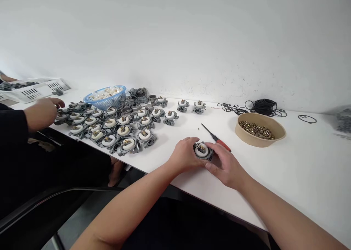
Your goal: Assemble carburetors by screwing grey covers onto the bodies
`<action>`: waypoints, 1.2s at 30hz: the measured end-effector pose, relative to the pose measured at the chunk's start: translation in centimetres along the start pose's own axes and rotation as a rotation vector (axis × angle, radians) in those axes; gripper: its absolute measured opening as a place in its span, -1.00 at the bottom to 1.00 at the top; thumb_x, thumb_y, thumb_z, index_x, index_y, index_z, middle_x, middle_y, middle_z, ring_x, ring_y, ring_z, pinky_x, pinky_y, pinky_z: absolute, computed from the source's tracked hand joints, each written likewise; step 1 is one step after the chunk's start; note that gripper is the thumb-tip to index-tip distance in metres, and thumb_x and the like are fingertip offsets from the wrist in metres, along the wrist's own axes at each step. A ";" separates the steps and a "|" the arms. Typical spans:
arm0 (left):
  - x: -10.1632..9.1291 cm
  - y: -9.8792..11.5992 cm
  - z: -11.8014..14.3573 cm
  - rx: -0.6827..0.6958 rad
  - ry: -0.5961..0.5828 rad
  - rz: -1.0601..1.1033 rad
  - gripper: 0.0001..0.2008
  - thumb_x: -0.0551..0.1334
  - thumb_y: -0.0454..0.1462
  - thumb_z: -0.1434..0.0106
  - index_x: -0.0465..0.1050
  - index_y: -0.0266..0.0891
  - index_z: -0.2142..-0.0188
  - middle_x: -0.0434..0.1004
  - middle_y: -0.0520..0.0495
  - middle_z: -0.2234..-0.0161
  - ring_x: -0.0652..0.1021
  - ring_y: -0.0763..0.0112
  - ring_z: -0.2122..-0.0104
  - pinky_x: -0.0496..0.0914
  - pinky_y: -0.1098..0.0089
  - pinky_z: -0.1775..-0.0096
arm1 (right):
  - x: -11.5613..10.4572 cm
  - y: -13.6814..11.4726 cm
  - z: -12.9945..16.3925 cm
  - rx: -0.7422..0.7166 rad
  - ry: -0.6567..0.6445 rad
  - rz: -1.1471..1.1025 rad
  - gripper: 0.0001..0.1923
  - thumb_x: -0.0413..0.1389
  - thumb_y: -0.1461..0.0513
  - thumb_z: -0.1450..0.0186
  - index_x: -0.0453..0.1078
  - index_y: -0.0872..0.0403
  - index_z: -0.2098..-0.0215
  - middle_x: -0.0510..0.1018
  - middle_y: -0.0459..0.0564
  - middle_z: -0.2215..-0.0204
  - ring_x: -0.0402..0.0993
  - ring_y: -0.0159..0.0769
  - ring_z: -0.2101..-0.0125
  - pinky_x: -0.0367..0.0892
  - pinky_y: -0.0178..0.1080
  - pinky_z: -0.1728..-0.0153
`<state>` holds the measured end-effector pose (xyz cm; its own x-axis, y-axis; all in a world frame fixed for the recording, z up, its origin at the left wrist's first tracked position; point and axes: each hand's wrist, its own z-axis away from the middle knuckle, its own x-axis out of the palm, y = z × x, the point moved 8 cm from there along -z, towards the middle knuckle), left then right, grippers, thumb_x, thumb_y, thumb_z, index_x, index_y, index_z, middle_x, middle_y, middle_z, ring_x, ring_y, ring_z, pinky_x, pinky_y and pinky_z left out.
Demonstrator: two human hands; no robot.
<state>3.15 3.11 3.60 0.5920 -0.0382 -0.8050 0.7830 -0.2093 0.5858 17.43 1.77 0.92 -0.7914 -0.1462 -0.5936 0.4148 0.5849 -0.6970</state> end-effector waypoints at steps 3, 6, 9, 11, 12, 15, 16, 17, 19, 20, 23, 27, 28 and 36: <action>0.1 -0.3 0.1 -0.020 0.034 0.027 -0.28 0.47 -0.03 0.16 0.50 -0.26 -0.01 0.57 -0.20 0.12 0.57 0.03 0.13 0.45 0.18 0.07 | 0.2 0.1 0.1 0.007 -0.029 0.025 -0.30 0.02 -0.14 -0.33 0.15 0.08 -0.27 0.38 0.16 -0.14 0.35 -0.03 -0.11 0.40 -0.03 -0.02; -0.1 -0.5 0.2 -0.038 0.052 0.063 -0.34 0.50 -0.04 0.18 0.54 -0.23 0.06 0.58 -0.17 0.16 0.56 0.05 0.15 0.44 0.21 0.10 | 0.5 0.1 0.0 0.000 -0.049 0.060 -0.23 -0.01 -0.17 -0.32 0.09 0.11 -0.31 0.34 0.20 -0.17 0.32 0.01 -0.14 0.42 -0.03 -0.01; -0.3 -0.6 0.6 -0.033 0.051 0.113 -0.44 0.51 -0.08 0.14 0.57 -0.20 0.11 0.60 -0.12 0.20 0.56 0.11 0.19 0.43 0.28 0.17 | 0.8 0.3 -0.1 0.034 -0.056 0.132 -0.17 0.03 -0.16 -0.28 0.05 0.14 -0.33 0.35 0.22 -0.15 0.31 0.05 -0.15 0.39 0.02 -0.05; -0.4 -0.6 1.0 -0.016 0.062 0.145 -0.52 0.49 -0.16 0.09 0.58 -0.20 0.13 0.60 -0.08 0.24 0.56 0.17 0.24 0.41 0.32 0.22 | 1.0 0.8 -0.2 0.095 -0.052 0.189 -0.17 0.08 -0.11 -0.26 0.03 0.12 -0.35 0.33 0.22 -0.17 0.29 0.06 -0.16 0.37 0.06 -0.07; -0.5 -0.5 1.3 -0.003 0.067 0.162 -0.58 0.46 -0.21 0.05 0.58 -0.20 0.15 0.60 -0.06 0.26 0.55 0.21 0.26 0.39 0.35 0.25 | 1.0 1.0 -0.2 0.122 -0.046 0.209 -0.18 0.09 -0.07 -0.26 0.02 0.11 -0.35 0.31 0.22 -0.19 0.27 0.06 -0.18 0.37 0.07 -0.07; -0.1 -0.6 2.3 0.026 0.053 0.252 -0.70 0.33 -0.34 -0.06 0.58 -0.17 0.16 0.57 0.03 0.36 0.48 0.37 0.39 0.34 0.41 0.33 | 1.0 1.3 -0.2 0.144 -0.022 0.215 -0.21 0.09 -0.01 -0.26 0.01 0.11 -0.36 0.28 0.22 -0.19 0.23 0.04 -0.20 0.38 0.05 -0.07; 0.2 -0.7 2.6 0.029 0.044 0.293 -0.71 0.29 -0.37 -0.09 0.57 -0.16 0.16 0.56 0.05 0.38 0.45 0.40 0.42 0.33 0.42 0.35 | 1.0 1.3 -0.2 0.140 -0.014 0.209 -0.22 0.09 0.01 -0.27 0.01 0.12 -0.35 0.29 0.22 -0.17 0.24 0.03 -0.19 0.38 0.04 -0.07; 0.4 -0.7 2.9 0.024 0.039 0.332 -0.71 0.27 -0.38 -0.11 0.57 -0.16 0.16 0.55 0.07 0.40 0.43 0.42 0.44 0.32 0.43 0.36 | 0.9 1.4 -0.2 0.139 -0.004 0.203 -0.24 0.09 0.02 -0.27 0.02 0.12 -0.35 0.31 0.22 -0.15 0.25 0.02 -0.19 0.38 0.03 -0.06; 0.6 -1.0 3.3 -0.010 0.054 0.393 -0.72 0.28 -0.36 -0.11 0.57 -0.17 0.16 0.52 0.07 0.44 0.41 0.44 0.46 0.31 0.44 0.37 | 0.8 1.5 -0.1 0.145 0.021 0.192 -0.25 0.09 0.04 -0.26 0.04 0.11 -0.34 0.33 0.21 -0.11 0.26 0.02 -0.17 0.39 0.03 -0.05; 0.7 -1.1 3.4 -0.037 0.071 0.412 -0.73 0.30 -0.35 -0.10 0.58 -0.18 0.16 0.51 0.07 0.45 0.41 0.44 0.46 0.31 0.44 0.37 | 0.7 1.6 -0.1 0.147 0.036 0.186 -0.26 0.09 0.05 -0.26 0.05 0.10 -0.33 0.33 0.20 -0.10 0.26 0.02 -0.17 0.39 0.04 -0.05; 1.1 -1.6 3.7 -0.136 0.125 0.428 -0.69 0.39 -0.30 -0.04 0.58 -0.24 0.17 0.46 0.07 0.51 0.40 0.44 0.49 0.28 0.44 0.41 | 0.5 1.6 -0.1 0.140 0.059 0.162 -0.30 0.09 0.11 -0.24 0.10 0.12 -0.31 0.33 0.20 -0.11 0.26 0.01 -0.18 0.37 0.03 -0.07; 1.4 -1.8 3.9 -0.184 0.202 0.317 -0.64 0.51 -0.22 0.10 0.57 -0.29 0.28 0.44 0.07 0.52 0.41 0.44 0.50 0.26 0.43 0.42 | 0.5 1.8 -0.1 0.149 0.044 0.109 -0.29 0.07 0.20 -0.19 0.12 0.14 -0.30 0.36 0.18 -0.11 0.27 -0.03 -0.17 0.35 -0.01 -0.11; 1.4 -1.7 4.0 -0.182 0.218 0.281 -0.63 0.52 -0.20 0.13 0.56 -0.29 0.31 0.44 0.07 0.52 0.41 0.44 0.50 0.26 0.42 0.42 | 0.4 1.9 -0.1 0.160 0.041 0.094 -0.29 0.07 0.21 -0.18 0.13 0.14 -0.30 0.36 0.17 -0.10 0.29 -0.04 -0.16 0.35 -0.01 -0.10; -0.2 -0.4 5.3 -0.029 0.453 0.124 -0.66 0.43 -0.12 0.02 0.47 -0.22 0.30 0.50 0.01 0.45 0.51 0.33 0.45 0.39 0.35 0.38 | 0.1 1.7 -0.4 0.165 0.074 0.049 -0.41 0.11 0.19 -0.18 0.27 0.04 -0.19 0.46 0.08 0.00 0.43 -0.10 0.00 0.44 -0.06 0.02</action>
<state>1.74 -1.99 3.03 0.6999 0.3707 -0.6106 0.7024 -0.2021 0.6824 17.91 3.05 -0.19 -0.7969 -0.0587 -0.6013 0.5166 0.4499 -0.7285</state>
